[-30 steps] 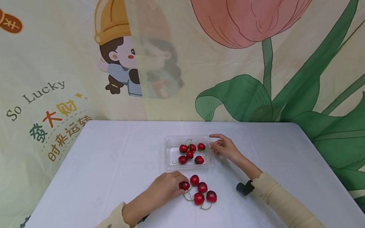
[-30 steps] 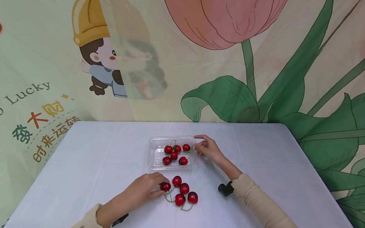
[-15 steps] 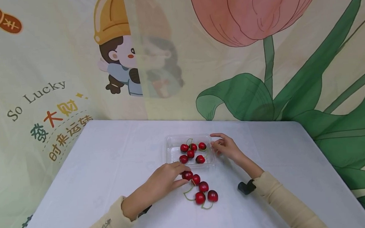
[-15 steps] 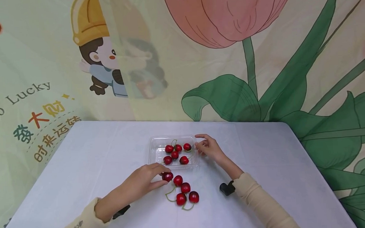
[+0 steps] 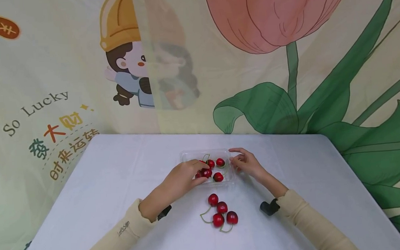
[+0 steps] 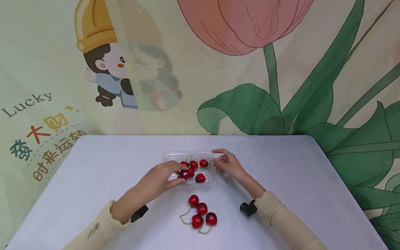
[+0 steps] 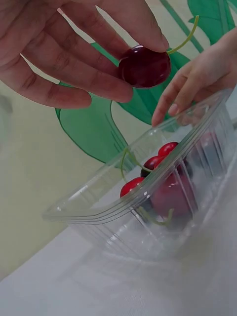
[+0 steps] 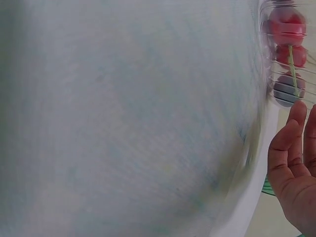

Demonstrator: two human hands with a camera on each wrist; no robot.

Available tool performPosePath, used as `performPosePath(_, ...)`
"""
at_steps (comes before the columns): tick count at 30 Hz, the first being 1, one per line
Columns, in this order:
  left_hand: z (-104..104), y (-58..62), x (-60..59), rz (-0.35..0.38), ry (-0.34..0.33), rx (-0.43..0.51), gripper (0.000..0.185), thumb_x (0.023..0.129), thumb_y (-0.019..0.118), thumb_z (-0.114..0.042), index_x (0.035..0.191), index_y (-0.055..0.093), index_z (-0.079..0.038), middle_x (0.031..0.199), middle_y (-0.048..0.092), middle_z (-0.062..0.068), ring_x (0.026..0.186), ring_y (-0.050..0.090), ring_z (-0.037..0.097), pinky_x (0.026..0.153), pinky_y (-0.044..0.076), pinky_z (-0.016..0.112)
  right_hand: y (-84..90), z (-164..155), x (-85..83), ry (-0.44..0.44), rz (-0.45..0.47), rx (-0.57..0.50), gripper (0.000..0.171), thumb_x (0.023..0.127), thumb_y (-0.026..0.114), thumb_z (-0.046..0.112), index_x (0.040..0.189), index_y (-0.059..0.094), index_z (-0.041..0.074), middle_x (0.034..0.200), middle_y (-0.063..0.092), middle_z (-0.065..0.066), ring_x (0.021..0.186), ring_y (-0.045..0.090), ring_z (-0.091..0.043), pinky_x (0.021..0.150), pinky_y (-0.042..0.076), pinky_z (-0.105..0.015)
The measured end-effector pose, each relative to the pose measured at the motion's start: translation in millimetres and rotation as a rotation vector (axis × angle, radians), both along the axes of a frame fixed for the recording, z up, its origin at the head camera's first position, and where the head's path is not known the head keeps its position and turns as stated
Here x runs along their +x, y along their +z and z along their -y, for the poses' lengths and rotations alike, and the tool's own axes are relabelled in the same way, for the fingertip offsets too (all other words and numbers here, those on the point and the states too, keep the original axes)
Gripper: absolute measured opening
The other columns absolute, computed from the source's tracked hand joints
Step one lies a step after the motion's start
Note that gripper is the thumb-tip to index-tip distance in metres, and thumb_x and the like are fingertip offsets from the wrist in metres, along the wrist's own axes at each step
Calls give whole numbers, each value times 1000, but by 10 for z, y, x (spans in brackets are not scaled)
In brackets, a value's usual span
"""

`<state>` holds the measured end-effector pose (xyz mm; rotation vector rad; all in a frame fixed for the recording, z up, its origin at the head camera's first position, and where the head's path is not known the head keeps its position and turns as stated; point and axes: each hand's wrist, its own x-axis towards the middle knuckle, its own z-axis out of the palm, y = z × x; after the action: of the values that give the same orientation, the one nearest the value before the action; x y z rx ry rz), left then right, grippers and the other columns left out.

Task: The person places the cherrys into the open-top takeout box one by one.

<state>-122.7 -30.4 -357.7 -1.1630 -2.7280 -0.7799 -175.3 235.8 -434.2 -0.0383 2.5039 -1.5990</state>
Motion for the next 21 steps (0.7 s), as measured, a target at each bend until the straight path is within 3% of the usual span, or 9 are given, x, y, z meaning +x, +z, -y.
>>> performPosePath(6,-52,-58,-144,67,30,10,31,84,77,-14,112,69,-2,105,71,9,96,67,22,84,55,34,0,1,-11,-12,9,-1,42,98,60,16,137,49,4,87,67,-11,77,59,-18,68,55,-32)
performPosePath(11,-106,-165,-243,115,3,12,29,85,76,-12,112,69,-2,102,71,9,93,66,21,82,55,33,-18,-13,-33,-4,12,0,42,98,60,16,137,49,4,88,67,-11,78,60,-19,69,55,-32)
performPosePath(16,-139,-267,-291,166,-5,-16,27,85,75,-7,110,70,-1,101,70,9,88,64,20,77,55,31,-9,-16,-15,16,-12,-16,43,97,61,20,136,50,5,89,68,-13,79,60,-19,69,55,-29)
performPosePath(21,-175,-359,-319,215,6,-38,28,85,74,-7,112,70,0,107,70,11,93,64,21,81,54,33,-30,-34,10,30,-48,-21,43,97,62,23,134,51,4,86,68,-9,76,60,-17,66,54,-26)
